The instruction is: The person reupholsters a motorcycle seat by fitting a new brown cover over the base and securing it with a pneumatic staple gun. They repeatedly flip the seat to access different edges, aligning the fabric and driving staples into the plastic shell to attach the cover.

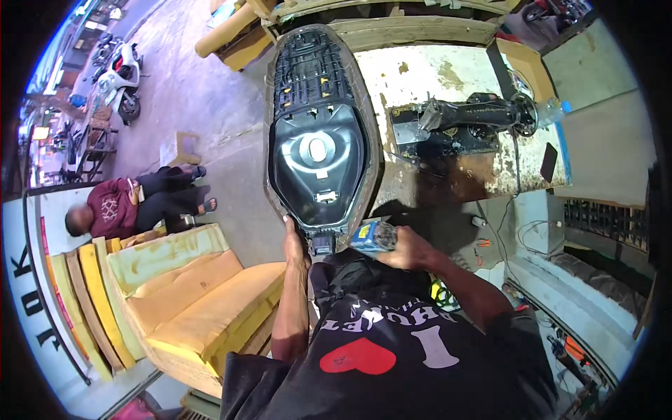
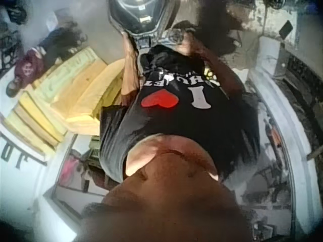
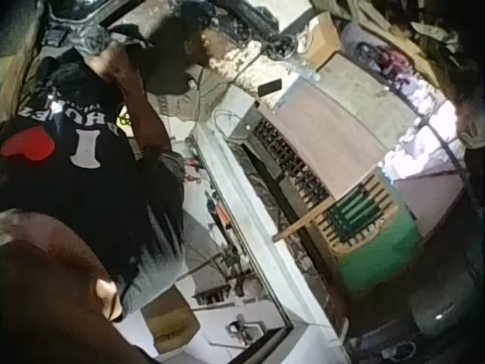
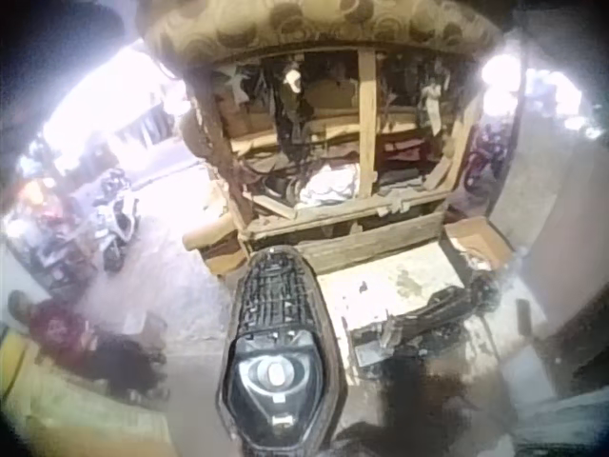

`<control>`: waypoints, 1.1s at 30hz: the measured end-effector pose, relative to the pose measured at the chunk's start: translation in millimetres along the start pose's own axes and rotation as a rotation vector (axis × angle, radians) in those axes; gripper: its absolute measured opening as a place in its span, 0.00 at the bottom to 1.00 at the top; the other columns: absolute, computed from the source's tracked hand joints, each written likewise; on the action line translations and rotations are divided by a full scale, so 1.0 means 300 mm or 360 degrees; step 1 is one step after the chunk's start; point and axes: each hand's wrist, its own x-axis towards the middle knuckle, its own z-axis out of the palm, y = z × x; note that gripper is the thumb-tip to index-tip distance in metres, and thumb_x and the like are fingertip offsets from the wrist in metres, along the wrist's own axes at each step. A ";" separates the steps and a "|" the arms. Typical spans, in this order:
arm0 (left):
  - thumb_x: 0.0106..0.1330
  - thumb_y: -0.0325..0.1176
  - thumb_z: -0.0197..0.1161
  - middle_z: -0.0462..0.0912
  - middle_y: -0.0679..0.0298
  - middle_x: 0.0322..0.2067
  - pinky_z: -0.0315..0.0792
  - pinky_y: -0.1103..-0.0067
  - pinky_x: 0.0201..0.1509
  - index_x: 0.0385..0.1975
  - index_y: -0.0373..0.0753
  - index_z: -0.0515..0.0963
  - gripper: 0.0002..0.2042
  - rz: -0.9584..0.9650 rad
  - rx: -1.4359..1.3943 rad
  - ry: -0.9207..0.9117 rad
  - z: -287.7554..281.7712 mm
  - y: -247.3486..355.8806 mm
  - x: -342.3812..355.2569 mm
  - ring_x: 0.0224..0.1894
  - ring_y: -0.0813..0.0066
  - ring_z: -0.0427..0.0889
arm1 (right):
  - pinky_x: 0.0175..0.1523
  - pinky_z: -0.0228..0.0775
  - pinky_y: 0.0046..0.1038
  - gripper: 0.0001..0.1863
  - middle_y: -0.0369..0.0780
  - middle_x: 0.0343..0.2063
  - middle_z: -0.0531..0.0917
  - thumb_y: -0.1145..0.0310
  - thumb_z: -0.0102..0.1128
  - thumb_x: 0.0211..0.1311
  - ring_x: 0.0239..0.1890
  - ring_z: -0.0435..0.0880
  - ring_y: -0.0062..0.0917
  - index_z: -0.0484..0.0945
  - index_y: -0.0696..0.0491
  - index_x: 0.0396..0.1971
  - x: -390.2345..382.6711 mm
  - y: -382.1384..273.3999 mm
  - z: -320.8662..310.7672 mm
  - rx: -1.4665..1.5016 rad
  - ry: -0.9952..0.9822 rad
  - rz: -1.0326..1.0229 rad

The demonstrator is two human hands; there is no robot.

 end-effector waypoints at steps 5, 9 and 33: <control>0.79 0.62 0.46 0.71 0.55 0.70 0.65 0.64 0.74 0.74 0.35 0.63 0.38 0.0001 -0.0141 0.0112 0.069 0.021 -0.030 0.69 0.57 0.72 | 0.55 0.79 0.44 0.26 0.55 0.40 0.88 0.56 0.65 0.50 0.46 0.88 0.51 0.84 0.55 0.48 0.115 0.080 0.033 -0.0269 -0.0073 0.0075; 0.78 0.62 0.49 0.73 0.53 0.68 0.70 0.65 0.69 0.72 0.32 0.65 0.38 -0.0007 -0.0200 0.0240 0.023 -0.025 -0.002 0.66 0.59 0.76 | 0.56 0.79 0.45 0.27 0.57 0.40 0.88 0.55 0.65 0.48 0.47 0.88 0.51 0.85 0.59 0.45 0.148 0.047 0.038 -0.0275 -0.0168 0.0144; 0.78 0.51 0.58 0.82 0.60 0.46 0.76 0.72 0.48 0.60 0.37 0.75 0.23 0.0359 0.0091 0.0731 0.019 -0.096 -0.165 0.45 0.69 0.80 | 0.61 0.76 0.37 0.28 0.51 0.49 0.87 0.65 0.70 0.56 0.50 0.87 0.40 0.80 0.54 0.59 0.104 0.142 -0.433 -0.0424 -0.0022 0.0016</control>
